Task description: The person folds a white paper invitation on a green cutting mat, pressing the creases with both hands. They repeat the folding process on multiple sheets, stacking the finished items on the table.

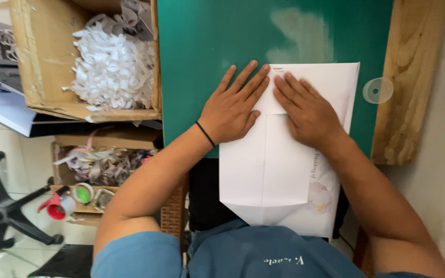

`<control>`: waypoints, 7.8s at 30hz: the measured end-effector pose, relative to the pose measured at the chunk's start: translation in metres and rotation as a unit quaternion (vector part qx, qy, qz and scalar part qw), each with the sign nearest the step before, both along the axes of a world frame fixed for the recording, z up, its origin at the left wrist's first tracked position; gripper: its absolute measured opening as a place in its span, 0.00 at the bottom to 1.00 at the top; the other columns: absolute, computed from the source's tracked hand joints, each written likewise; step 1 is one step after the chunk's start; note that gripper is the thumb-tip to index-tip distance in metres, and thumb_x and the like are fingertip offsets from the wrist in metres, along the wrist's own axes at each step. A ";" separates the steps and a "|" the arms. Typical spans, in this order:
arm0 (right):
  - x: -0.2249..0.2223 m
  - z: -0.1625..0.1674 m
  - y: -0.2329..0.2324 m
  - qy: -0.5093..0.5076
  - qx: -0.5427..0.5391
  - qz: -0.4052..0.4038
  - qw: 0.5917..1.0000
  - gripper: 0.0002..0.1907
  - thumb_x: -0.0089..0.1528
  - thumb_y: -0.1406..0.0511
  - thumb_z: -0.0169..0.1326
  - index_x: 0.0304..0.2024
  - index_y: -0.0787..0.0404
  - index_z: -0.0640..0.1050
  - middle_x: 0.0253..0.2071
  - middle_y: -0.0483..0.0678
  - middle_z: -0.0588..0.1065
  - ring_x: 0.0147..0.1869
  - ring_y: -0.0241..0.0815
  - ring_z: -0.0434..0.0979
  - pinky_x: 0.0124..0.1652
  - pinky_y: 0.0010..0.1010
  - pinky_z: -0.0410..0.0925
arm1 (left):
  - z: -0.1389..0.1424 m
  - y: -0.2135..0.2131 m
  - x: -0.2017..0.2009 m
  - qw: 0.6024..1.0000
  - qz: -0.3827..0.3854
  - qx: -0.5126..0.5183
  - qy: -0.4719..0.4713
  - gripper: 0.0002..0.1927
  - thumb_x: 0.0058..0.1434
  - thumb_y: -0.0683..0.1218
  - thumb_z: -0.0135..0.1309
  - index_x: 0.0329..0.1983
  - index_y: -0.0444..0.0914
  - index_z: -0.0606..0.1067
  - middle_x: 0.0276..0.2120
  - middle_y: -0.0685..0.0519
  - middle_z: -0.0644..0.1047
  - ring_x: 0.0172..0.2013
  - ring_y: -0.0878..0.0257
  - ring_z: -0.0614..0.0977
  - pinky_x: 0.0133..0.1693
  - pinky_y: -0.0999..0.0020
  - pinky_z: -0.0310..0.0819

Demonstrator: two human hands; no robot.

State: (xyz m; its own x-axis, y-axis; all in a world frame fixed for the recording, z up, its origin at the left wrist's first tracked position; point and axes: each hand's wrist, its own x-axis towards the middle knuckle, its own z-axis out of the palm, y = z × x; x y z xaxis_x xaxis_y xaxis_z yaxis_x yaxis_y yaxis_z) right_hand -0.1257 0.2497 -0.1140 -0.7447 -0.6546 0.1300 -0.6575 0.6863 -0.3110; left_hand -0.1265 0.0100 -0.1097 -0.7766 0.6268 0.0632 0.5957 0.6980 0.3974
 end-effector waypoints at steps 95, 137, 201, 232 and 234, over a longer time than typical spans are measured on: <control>0.046 -0.007 0.110 -0.001 -0.113 -0.158 0.981 0.05 0.58 0.64 0.67 0.34 0.57 0.83 0.36 0.45 0.77 0.46 0.48 0.70 0.55 0.38 0.62 | 0.021 -0.063 0.082 0.971 0.168 0.121 0.121 0.05 0.60 0.52 0.67 0.36 0.48 0.84 0.46 0.54 0.80 0.53 0.52 0.75 0.57 0.50 0.59; 0.066 0.017 0.018 -0.143 0.066 -0.450 0.879 0.46 0.70 0.46 0.41 0.80 0.61 0.42 0.81 0.61 0.34 0.83 0.68 0.23 0.71 0.72 0.25 | 0.032 -0.001 0.063 0.816 0.532 -0.078 -0.212 0.68 0.51 0.77 0.56 0.78 0.34 0.38 0.75 0.31 0.32 0.74 0.39 0.27 0.63 0.23 0.16; 0.081 -0.014 0.058 0.199 0.181 -0.244 0.932 0.29 0.71 0.51 0.57 0.74 0.41 0.73 0.80 0.45 0.58 0.84 0.62 0.43 0.74 0.67 0.35 | -0.010 0.004 0.097 0.936 0.319 -0.085 0.119 0.37 0.69 0.65 0.52 0.74 0.43 0.63 0.74 0.40 0.56 0.73 0.41 0.52 0.68 0.30 0.38; 0.032 0.015 0.084 0.169 -0.079 -0.128 0.974 0.05 0.66 0.72 0.57 0.45 0.65 0.81 0.53 0.57 0.78 0.58 0.55 0.80 0.59 0.42 0.73 | 0.016 0.035 0.063 0.972 0.233 -0.012 -0.019 0.32 0.62 0.58 0.61 0.63 0.34 0.74 0.56 0.39 0.71 0.55 0.41 0.72 0.40 0.51 0.71; 0.061 0.013 0.044 0.134 -0.096 -0.037 0.986 0.06 0.66 0.71 0.59 0.45 0.64 0.82 0.51 0.55 0.79 0.59 0.53 0.81 0.59 0.40 0.74 | 0.020 0.042 0.058 0.961 0.268 -0.038 -0.063 0.31 0.61 0.62 0.61 0.57 0.36 0.75 0.56 0.42 0.71 0.57 0.45 0.71 0.51 0.47 0.67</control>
